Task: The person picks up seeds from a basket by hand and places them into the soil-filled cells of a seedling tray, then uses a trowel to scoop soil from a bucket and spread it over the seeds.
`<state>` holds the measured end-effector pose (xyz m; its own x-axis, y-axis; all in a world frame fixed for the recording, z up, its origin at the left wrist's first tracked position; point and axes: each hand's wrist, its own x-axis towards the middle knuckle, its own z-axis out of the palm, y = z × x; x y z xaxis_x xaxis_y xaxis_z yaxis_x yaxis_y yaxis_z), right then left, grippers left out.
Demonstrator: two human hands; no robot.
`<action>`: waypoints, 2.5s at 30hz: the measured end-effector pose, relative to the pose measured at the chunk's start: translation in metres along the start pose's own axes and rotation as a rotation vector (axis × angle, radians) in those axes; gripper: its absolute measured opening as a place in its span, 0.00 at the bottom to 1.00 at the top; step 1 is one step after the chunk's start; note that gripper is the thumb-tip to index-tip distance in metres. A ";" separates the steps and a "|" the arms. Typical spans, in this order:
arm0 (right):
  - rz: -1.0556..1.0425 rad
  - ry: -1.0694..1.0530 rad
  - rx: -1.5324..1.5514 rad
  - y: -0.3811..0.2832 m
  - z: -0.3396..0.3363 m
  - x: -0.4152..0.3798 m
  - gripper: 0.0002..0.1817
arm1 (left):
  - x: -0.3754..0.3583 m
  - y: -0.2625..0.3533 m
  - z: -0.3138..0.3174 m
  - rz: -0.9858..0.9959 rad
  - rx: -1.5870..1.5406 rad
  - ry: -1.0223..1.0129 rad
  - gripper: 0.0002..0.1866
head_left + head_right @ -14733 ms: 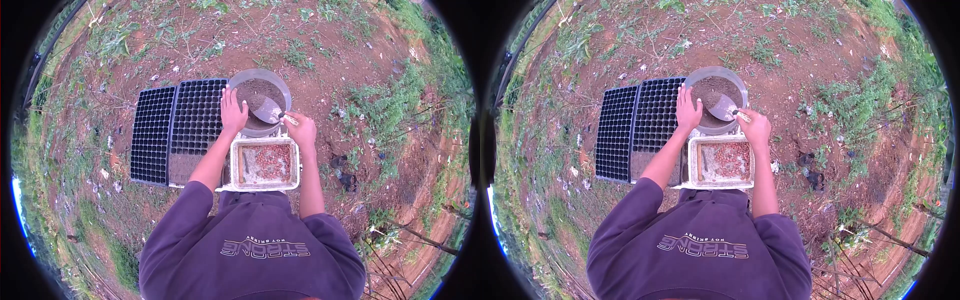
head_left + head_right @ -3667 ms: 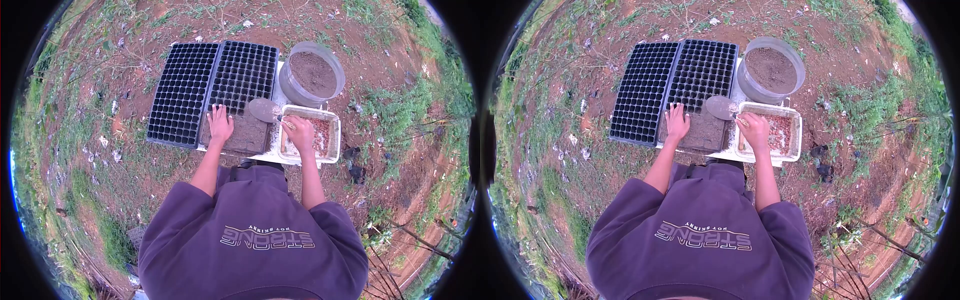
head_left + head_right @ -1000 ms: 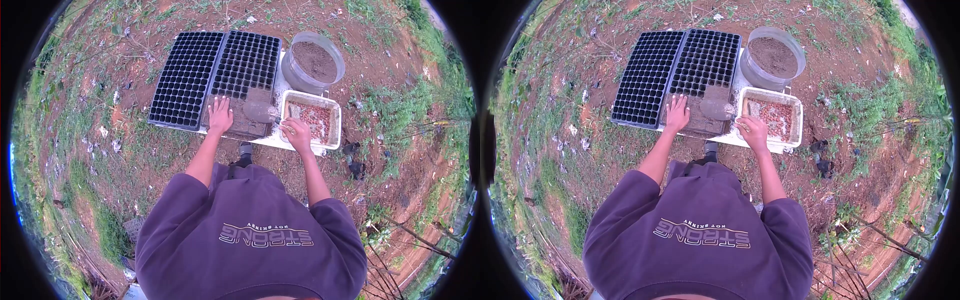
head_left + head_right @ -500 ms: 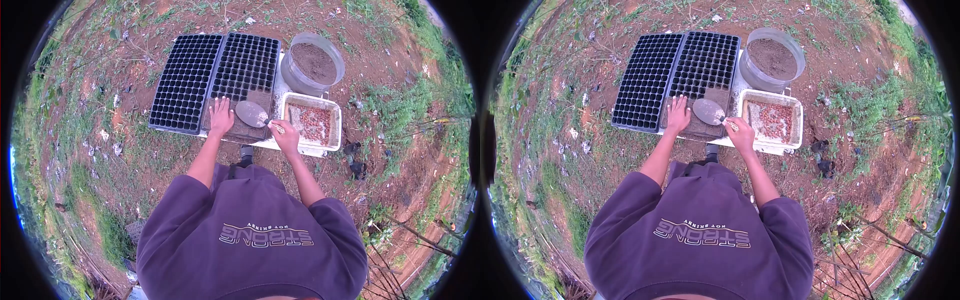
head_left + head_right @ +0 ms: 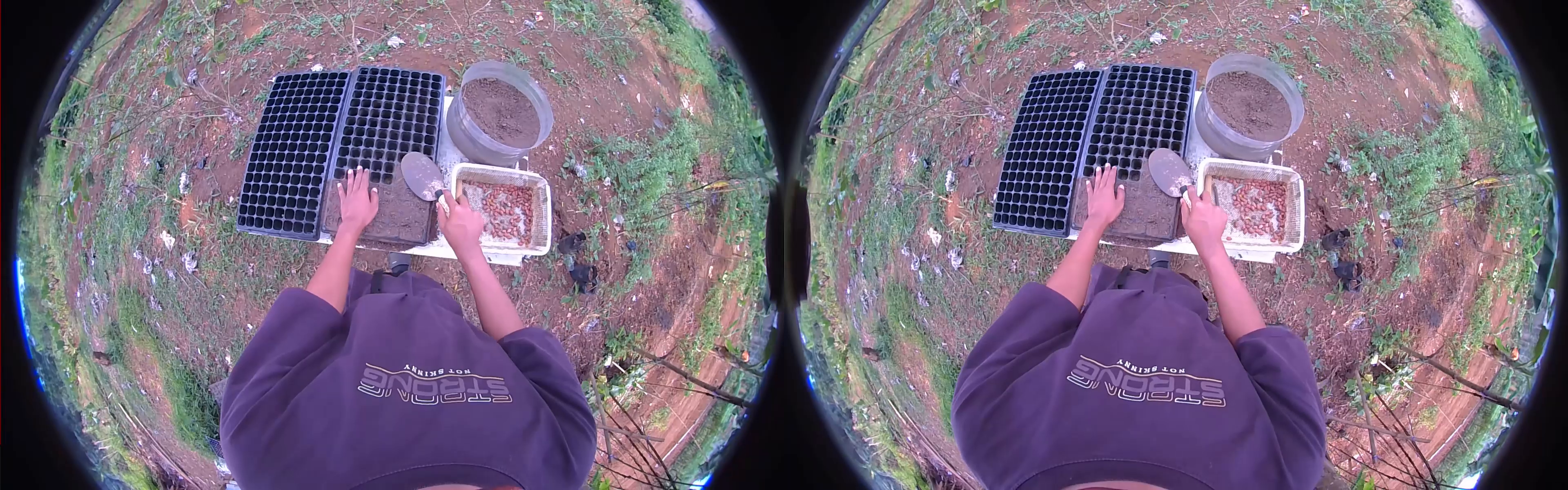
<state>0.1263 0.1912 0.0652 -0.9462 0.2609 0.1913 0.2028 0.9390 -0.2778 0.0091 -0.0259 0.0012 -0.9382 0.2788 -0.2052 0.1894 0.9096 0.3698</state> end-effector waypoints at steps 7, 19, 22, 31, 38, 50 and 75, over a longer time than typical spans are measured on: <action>-0.073 -0.029 0.039 -0.001 0.005 -0.019 0.19 | 0.002 0.001 0.000 -0.003 0.060 0.022 0.31; -0.039 0.036 -0.007 -0.006 0.016 -0.001 0.18 | 0.008 -0.006 -0.003 0.030 0.067 0.055 0.28; 0.004 0.073 0.003 -0.009 0.021 0.006 0.18 | 0.005 -0.007 -0.001 0.046 0.060 0.067 0.27; 0.007 0.025 -0.002 -0.006 0.024 0.016 0.21 | 0.005 -0.010 0.000 0.064 0.041 0.090 0.27; -0.174 -0.052 -0.006 -0.009 0.019 0.008 0.20 | 0.009 -0.010 0.000 0.059 0.052 0.094 0.27; -0.162 -0.033 0.096 0.003 0.007 0.014 0.18 | 0.006 -0.009 0.002 0.064 0.036 0.128 0.26; -0.088 0.501 0.040 0.061 -0.243 0.175 0.13 | 0.071 0.182 -0.072 0.408 -0.418 0.445 0.16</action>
<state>0.0343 0.3490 0.3101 -0.7200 0.2657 0.6411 0.1084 0.9555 -0.2743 -0.0443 0.1373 0.1194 -0.8622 0.3383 0.3771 0.5061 0.5416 0.6712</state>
